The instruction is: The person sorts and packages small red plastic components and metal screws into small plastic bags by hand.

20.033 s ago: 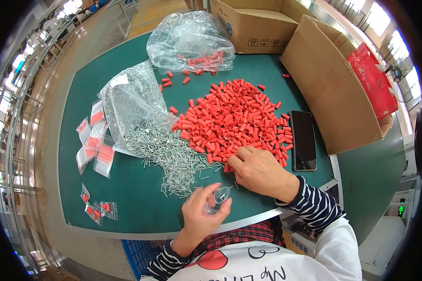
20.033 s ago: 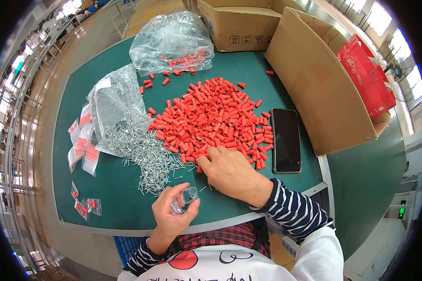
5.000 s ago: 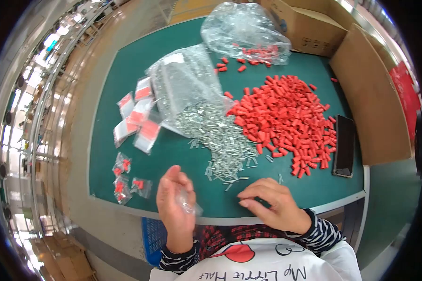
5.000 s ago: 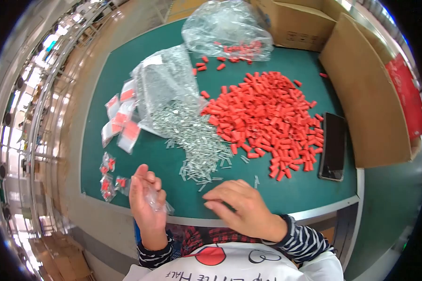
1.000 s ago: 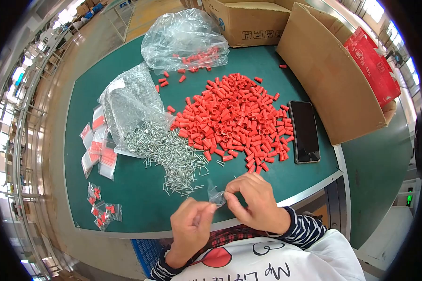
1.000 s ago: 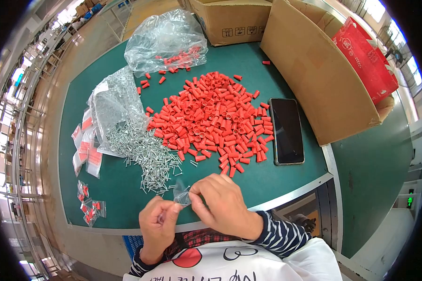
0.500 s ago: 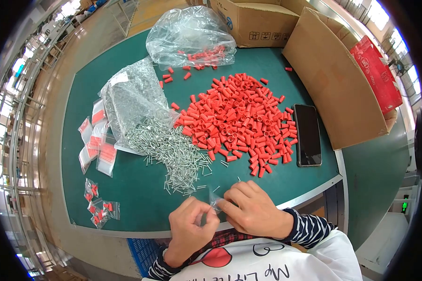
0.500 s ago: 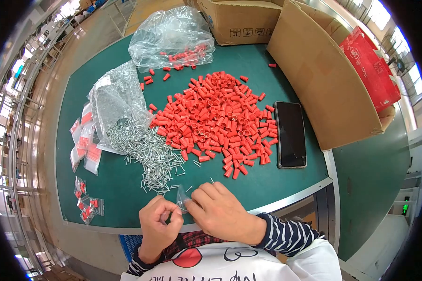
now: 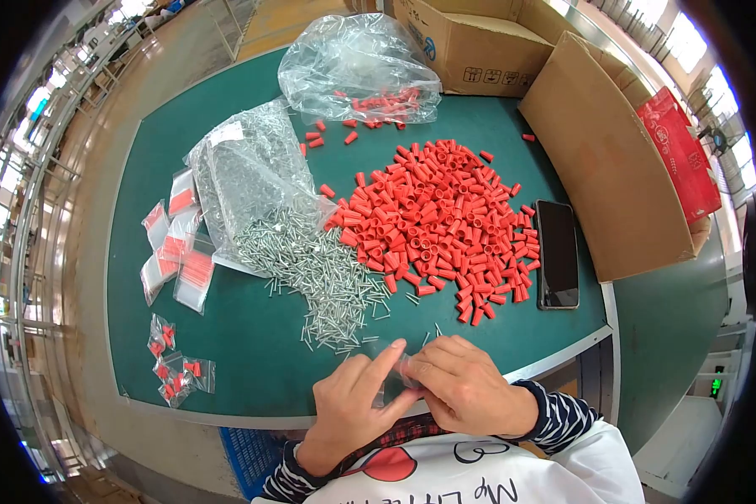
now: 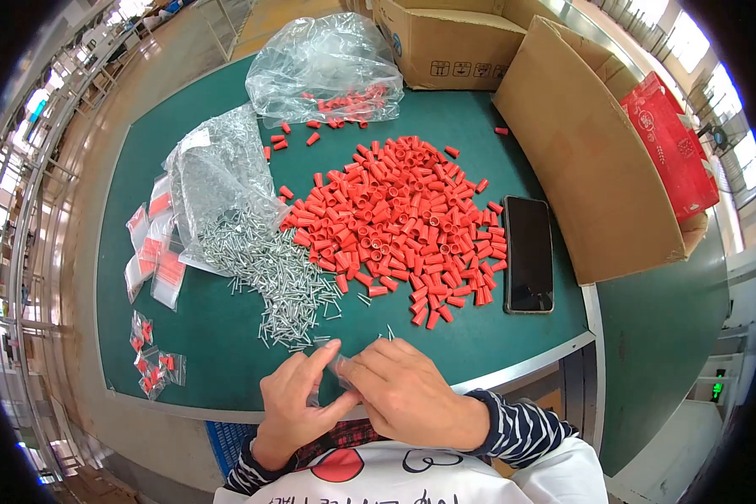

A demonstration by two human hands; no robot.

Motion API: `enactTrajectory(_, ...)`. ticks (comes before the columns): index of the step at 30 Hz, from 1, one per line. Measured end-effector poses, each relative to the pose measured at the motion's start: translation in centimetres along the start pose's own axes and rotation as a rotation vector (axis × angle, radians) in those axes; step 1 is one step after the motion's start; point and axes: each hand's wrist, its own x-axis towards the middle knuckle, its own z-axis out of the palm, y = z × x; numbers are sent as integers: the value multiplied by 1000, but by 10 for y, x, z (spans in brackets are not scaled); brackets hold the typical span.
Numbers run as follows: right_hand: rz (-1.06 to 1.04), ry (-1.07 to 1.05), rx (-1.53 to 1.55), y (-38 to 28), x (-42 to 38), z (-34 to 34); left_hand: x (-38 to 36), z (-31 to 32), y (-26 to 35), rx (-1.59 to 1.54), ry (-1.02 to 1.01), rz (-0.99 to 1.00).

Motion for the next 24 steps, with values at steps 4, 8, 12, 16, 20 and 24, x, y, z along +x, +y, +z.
enactTrajectory(4, 10, -18, 29, -1, 2, 1, -2, 6, -4, 4, 46, 22)
enactTrajectory(8, 9, -61, -23, -3, 4, 1, -1, 2, -7, -131, 24, -27)
enactTrajectory(12, -2, -92, -64, -3, 5, 1, 1, -5, -11, -242, -39, -45)
enactTrajectory(16, -12, -124, -46, -2, 6, 1, 0, -6, -14, -317, -4, -59)
enactTrajectory(20, -21, -18, 74, -2, 18, -6, -5, -1, -20, -437, 125, -105)
enactTrajectory(24, -102, 71, -21, 15, 46, -6, -11, 8, -29, -436, 293, -155)
